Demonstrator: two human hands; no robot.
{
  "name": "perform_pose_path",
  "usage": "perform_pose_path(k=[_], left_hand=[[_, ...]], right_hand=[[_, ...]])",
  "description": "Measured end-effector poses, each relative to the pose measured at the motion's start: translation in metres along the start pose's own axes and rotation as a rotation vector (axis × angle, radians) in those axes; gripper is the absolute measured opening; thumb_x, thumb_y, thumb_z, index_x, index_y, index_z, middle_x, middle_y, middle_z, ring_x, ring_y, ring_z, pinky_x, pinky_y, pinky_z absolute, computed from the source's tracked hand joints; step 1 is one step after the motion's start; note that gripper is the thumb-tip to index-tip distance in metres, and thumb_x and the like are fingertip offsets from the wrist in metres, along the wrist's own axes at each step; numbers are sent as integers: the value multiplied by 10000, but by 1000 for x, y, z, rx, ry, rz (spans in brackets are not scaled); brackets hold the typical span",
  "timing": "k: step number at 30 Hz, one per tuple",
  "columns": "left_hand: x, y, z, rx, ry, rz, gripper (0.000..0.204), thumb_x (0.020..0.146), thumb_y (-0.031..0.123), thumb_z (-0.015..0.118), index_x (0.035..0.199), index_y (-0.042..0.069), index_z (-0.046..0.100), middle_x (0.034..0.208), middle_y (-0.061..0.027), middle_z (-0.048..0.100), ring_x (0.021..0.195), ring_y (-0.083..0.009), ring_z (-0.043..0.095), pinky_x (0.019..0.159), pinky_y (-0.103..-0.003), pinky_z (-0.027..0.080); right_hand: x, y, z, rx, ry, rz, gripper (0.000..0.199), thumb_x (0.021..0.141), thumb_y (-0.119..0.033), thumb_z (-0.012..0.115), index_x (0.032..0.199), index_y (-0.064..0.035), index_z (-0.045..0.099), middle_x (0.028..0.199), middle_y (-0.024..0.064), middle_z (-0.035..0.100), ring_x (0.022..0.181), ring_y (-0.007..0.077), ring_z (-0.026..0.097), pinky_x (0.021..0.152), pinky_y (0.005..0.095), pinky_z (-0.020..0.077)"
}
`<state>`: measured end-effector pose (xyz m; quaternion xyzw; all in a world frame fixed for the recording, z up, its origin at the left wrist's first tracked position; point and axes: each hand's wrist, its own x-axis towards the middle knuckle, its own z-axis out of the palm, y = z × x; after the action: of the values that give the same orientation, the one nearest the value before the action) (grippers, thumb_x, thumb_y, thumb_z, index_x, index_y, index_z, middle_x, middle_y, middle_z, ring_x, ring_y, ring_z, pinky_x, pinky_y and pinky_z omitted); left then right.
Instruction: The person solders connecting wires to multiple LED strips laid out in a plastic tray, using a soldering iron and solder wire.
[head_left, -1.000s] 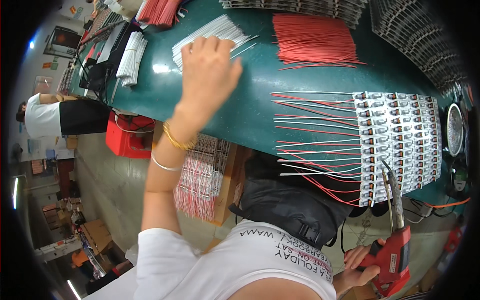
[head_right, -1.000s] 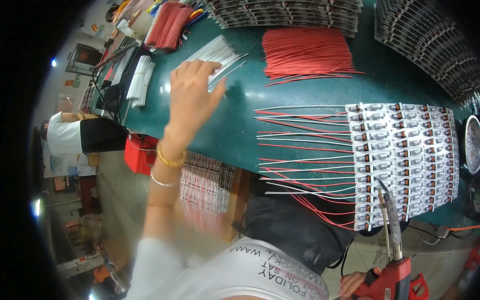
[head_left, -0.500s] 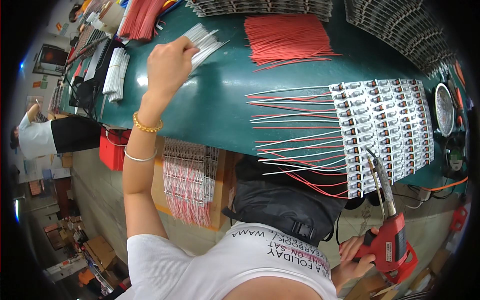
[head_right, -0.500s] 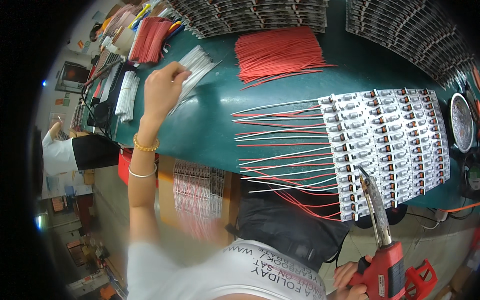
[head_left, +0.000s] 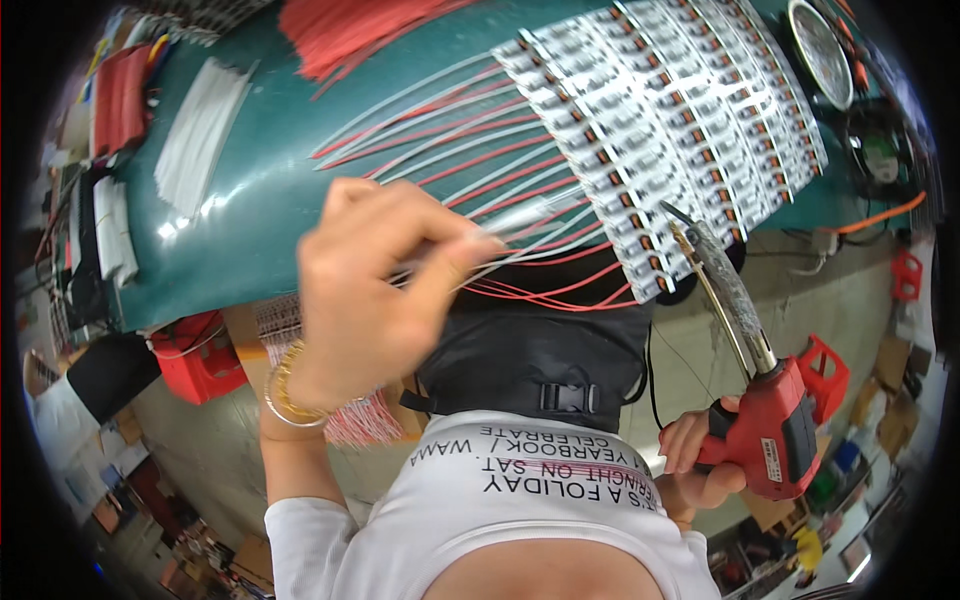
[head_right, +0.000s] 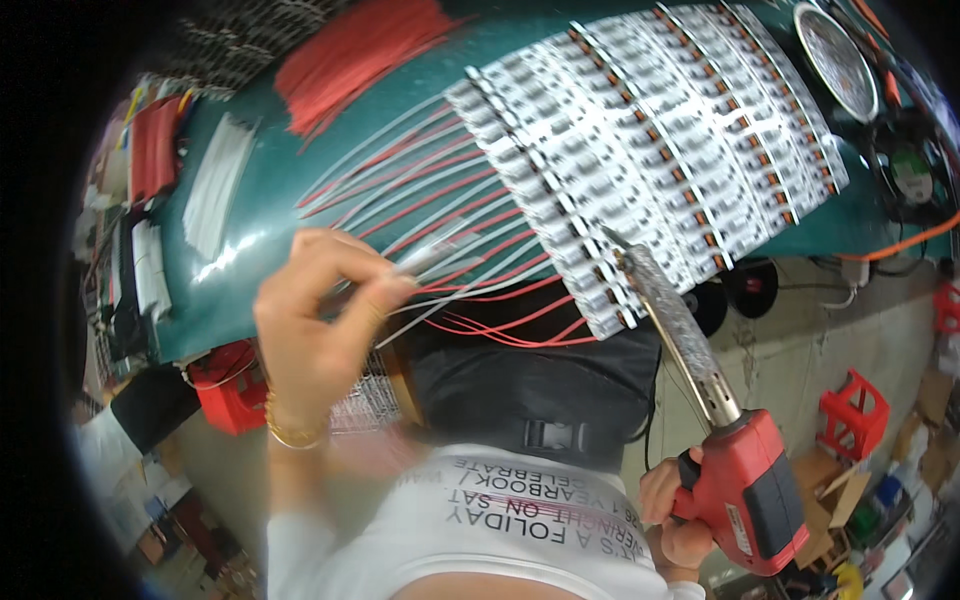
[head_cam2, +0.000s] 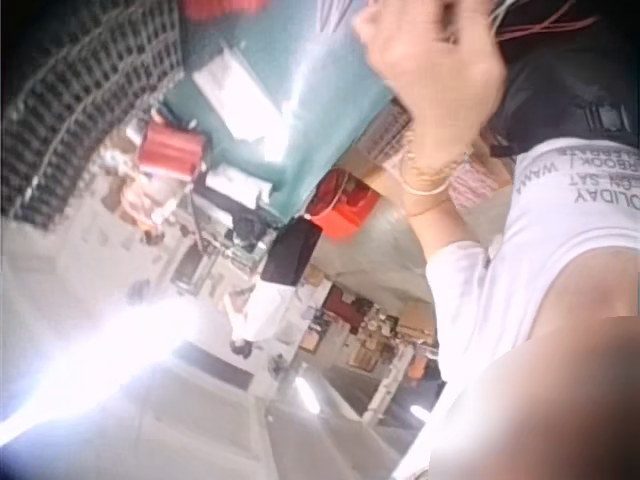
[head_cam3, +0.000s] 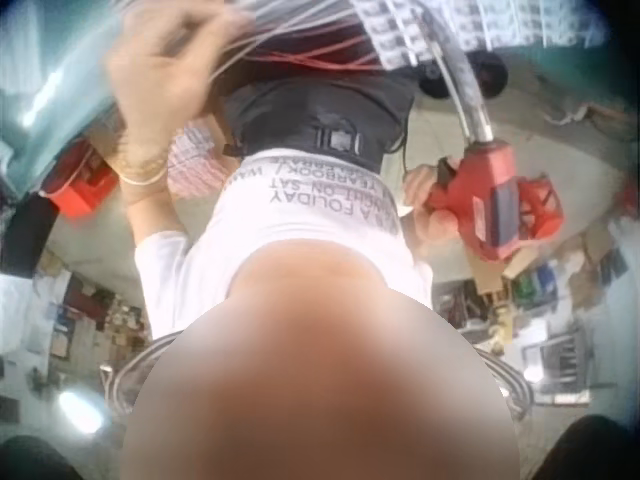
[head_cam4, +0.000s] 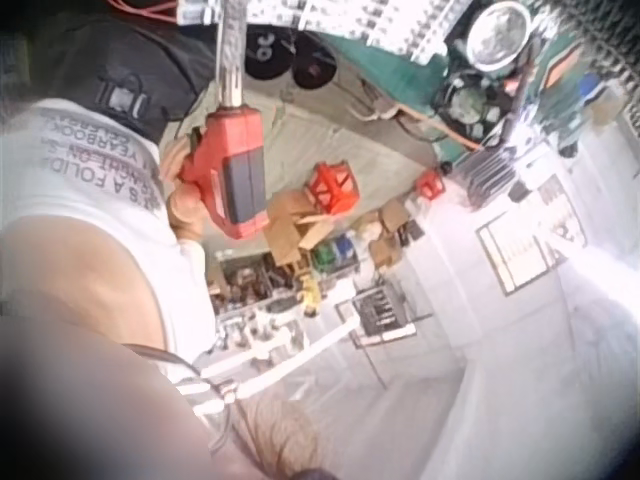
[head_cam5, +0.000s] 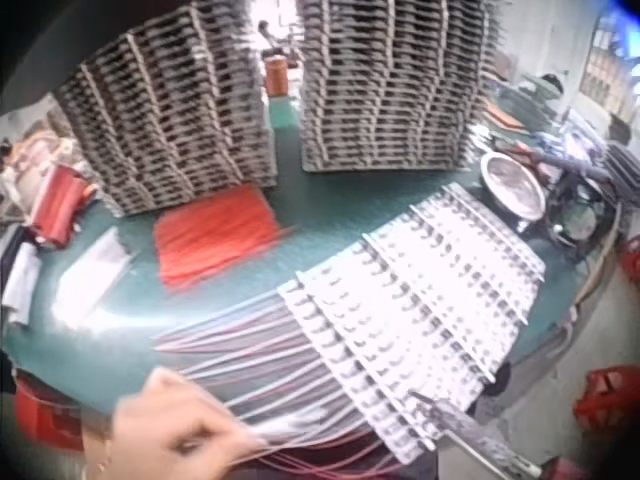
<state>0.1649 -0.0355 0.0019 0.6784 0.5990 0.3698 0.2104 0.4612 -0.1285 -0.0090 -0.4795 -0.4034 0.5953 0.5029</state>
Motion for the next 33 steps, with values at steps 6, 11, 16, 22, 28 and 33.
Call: perform_pose_path(k=[6,11,16,22,28,33], left_hand=[[-1,11,46,-10,-31,69,128,698,33,732,669,50,608,629,-26,603,571,-165,519,768,-320,367],[-6,11,48,20,-43,84,144,701,42,735,656,57,599,623,-23,594,573,-166,521,768,-327,368],[-7,9,49,31,-48,90,145,698,41,738,657,58,600,621,-20,590,577,-163,525,764,-330,370],[-9,7,51,19,-15,126,170,683,46,740,649,75,576,620,-9,580,587,-191,520,742,-364,345],[-9,8,51,20,-20,130,167,685,46,739,652,77,578,623,-8,583,589,-189,522,742,-363,344],[-6,10,51,14,-11,130,156,692,44,734,645,77,589,613,-9,583,578,-186,519,739,-356,350]], right_hand=[[-13,-2,-4,-48,-18,17,829,745,-643,597,1214,6,382,504,-2,456,408,135,461,446,272,401],[-16,2,-4,-52,-52,31,824,735,-639,612,1201,4,390,506,-1,461,409,138,463,448,274,402],[-17,4,-6,-50,-83,24,819,725,-635,626,1187,2,398,508,1,466,410,140,465,450,276,403],[-22,-1,-6,-89,-19,123,818,700,-623,661,1171,-4,408,499,4,473,409,149,473,450,279,400],[-24,0,-15,-80,-25,78,814,696,-622,666,1160,-2,415,491,4,469,400,146,460,441,276,388],[-29,2,-20,-76,-25,40,811,696,-623,667,1150,1,421,485,3,464,391,142,446,432,273,376]])
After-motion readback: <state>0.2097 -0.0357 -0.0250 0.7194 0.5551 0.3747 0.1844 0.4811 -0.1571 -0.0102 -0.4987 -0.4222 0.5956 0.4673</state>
